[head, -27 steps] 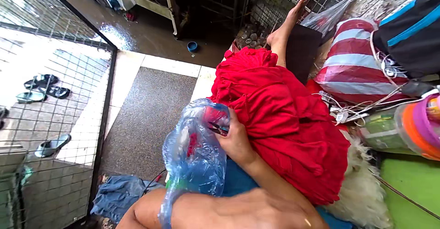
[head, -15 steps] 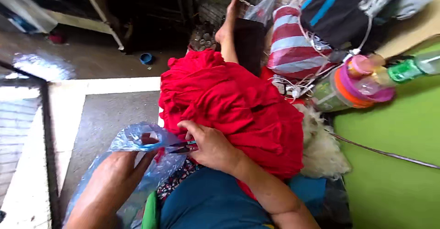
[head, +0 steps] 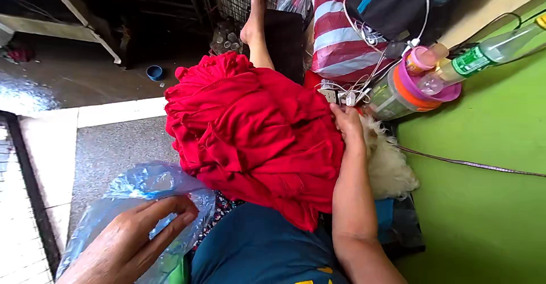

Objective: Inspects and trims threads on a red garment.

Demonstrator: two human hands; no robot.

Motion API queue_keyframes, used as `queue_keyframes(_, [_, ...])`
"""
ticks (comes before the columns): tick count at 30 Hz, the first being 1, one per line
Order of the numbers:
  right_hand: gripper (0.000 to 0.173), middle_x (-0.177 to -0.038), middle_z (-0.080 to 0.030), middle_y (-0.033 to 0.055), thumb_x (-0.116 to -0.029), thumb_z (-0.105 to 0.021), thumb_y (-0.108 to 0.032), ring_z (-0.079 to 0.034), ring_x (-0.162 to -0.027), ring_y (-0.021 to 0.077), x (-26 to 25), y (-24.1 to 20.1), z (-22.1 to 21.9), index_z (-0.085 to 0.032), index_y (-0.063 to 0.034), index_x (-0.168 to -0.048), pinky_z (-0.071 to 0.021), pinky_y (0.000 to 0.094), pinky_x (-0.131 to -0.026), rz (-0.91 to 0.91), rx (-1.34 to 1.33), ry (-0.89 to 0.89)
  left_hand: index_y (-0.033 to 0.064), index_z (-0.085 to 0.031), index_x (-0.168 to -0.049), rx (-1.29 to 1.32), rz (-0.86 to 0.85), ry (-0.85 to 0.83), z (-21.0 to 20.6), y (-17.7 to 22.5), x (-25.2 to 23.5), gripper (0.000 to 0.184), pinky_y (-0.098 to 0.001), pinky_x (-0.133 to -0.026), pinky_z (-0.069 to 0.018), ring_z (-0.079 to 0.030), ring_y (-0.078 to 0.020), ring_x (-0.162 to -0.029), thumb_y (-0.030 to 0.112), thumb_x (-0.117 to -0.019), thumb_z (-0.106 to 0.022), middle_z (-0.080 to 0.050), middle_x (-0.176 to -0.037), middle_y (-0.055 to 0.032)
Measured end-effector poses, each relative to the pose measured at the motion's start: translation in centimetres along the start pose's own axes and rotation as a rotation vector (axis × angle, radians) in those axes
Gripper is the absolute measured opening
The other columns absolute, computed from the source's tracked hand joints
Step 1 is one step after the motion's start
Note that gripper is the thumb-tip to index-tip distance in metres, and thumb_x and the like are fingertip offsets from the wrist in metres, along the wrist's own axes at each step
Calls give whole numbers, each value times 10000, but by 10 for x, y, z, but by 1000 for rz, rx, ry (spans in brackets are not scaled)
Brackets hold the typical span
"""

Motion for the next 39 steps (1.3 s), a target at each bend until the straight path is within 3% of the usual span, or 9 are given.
queue_keyframes(2, [303, -1020, -666, 187, -1031, -611, -170, -604, -849, 205, -1, -2, -4, -638, 86, -1190, -496, 410, -819, -6, -104, -33, -4, -682, -997, 134, -53, -150, 4, 14, 1, 395, -268, -861, -541, -674, -103, -913, 339, -1079, -505, -713, -928, -145])
queue_keyframes(6, [272, -896, -544, 37, -1014, -571, -110, -440, -615, 34, 6, -24, 11, -572, 37, -1243, -406, 211, -585, 168, -317, 107, 61, -661, -1028, 376, -138, -260, 7, 22, 5, 293, -198, -893, -522, -645, -16, -978, 319, -1076, -530, -697, -977, -50])
queue_keyframes(11, [178, -898, -571, -70, -1019, -509, -72, -446, -529, -47, 62, -107, 22, -536, -36, -1191, -417, 131, -468, 649, -537, -27, 244, -694, -1131, 409, -117, 61, 7, 13, -11, 197, -232, -932, -551, -663, -18, -1051, 367, -1057, -558, -709, -1113, 109])
queue_keyframes(14, [160, -1042, -621, -26, -994, -508, 17, -537, -714, -68, 114, -167, 7, -584, 28, -1134, -466, 116, -592, 1030, -506, -351, 268, -609, -1328, 324, -32, 410, 2, 18, -40, 434, -325, -1044, -521, -592, -98, -1253, 362, -926, -743, -621, -1358, 82])
queue_keyframes(17, [141, -1012, -698, 75, -950, -592, 64, -637, -938, 11, 153, -202, -25, -662, 91, -1069, -531, 166, -855, 1251, -483, -703, 85, -433, -1509, 169, -75, 529, -8, 22, -72, 802, -362, -1142, -424, -464, -132, -1390, 387, -867, -807, -467, -1536, -72])
queue_keyframes(20, [154, -980, -705, 128, -919, -679, 27, -666, -921, 105, 155, -207, -59, -724, 59, -1063, -547, 214, -853, 1230, -349, -553, 16, -555, -1288, 306, 94, 599, -27, 6, -82, 373, -206, -767, -570, -660, 10, -850, 144, -954, -660, -693, -993, 19])
queue_keyframes(24, [149, -986, -695, 156, -937, -639, 40, -663, -835, 140, 151, -184, -75, -688, 58, -1076, -547, 238, -739, 1047, -254, -240, 23, -472, -1358, 625, 379, 549, -49, -28, -76, 446, -211, -673, -560, -637, -16, -669, 65, -943, -631, -661, -786, 48])
queue_keyframes(32, [136, -891, -712, 96, -935, -627, 53, -664, -772, 34, 161, -142, -93, -666, 75, -1064, -557, 162, -731, 937, -407, -293, -13, -532, -1328, 260, 206, 707, -38, -16, -67, 477, -233, -695, -583, -669, -70, -791, 106, -904, -714, -667, -1037, -67])
queue_keyframes(39, [148, -913, -697, 93, -924, -652, 40, -652, -773, 29, 162, -140, -88, -660, 63, -1071, -548, 151, -721, 913, -403, -281, 2, -725, -1044, -101, 37, 710, -42, -1, -89, 141, -246, -678, -533, -625, -150, -751, 93, -958, -661, -657, -917, -132])
Point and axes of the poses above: each hand's wrist, its own x-axis away from the middle knuckle, its own z-axis out of the back of the hand, y = z × x, the point moved 5 cm from there along -x, towards the middle knuckle
